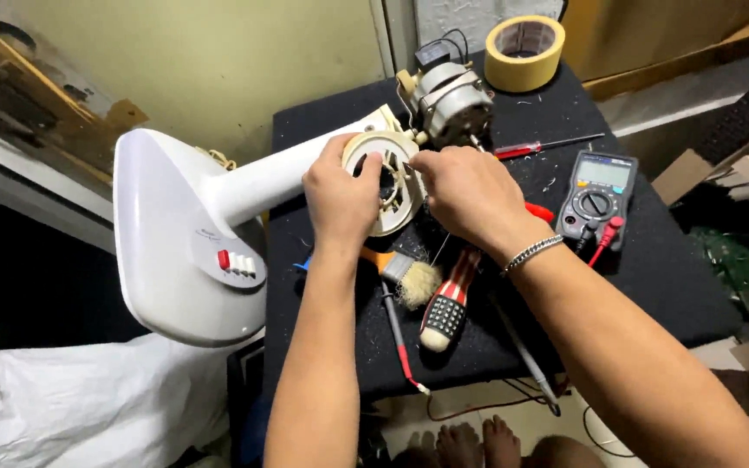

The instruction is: Measuring voltage levels and diagnosing electrical issues in a disassembled fan motor using a multimeter and hand tools.

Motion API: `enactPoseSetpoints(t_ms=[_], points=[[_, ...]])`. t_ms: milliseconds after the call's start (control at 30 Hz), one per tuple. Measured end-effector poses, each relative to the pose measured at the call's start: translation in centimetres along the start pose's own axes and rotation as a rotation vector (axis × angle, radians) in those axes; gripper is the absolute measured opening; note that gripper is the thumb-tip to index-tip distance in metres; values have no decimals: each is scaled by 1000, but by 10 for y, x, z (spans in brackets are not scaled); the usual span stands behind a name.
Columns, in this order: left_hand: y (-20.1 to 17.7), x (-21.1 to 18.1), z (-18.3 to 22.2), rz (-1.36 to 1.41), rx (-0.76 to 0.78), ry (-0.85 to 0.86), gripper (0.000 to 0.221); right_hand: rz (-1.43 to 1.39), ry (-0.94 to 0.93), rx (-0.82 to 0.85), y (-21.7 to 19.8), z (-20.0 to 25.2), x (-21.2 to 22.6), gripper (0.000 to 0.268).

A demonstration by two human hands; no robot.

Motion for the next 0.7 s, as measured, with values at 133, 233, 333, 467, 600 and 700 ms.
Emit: enactPoseSetpoints(t_ms=[133,233,333,467,600,700], points=[[-1,13,-3,-15,-19,-3,27,-2,-21,57,-6,4,7,21],[-2,15,-5,-16,-28,-5,26,-23,20,118,-11,7,4,20],[-2,8,-4,-47,-20,-13,27,-39,39,97,-5,2,-1,19],[-3,-9,6,-68,-31,-46,28,-34,-30,72,-8,2,4,18],[-4,-1,-1,-88,-25,-36,29,-84,35,128,-3,2,0,20],[-3,-7,4,-84,-22,-62,28,-72,22,63,-7,5,1,22]])
Point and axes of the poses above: each hand's wrist, its own z-axis away from the middle knuckle, its own y-axis out of the palm, x = y × z, the point moved 8 cm from there along -z, towards the middle knuckle, and after that the axes turned 10 degrees about z, right-handed, at the moved point
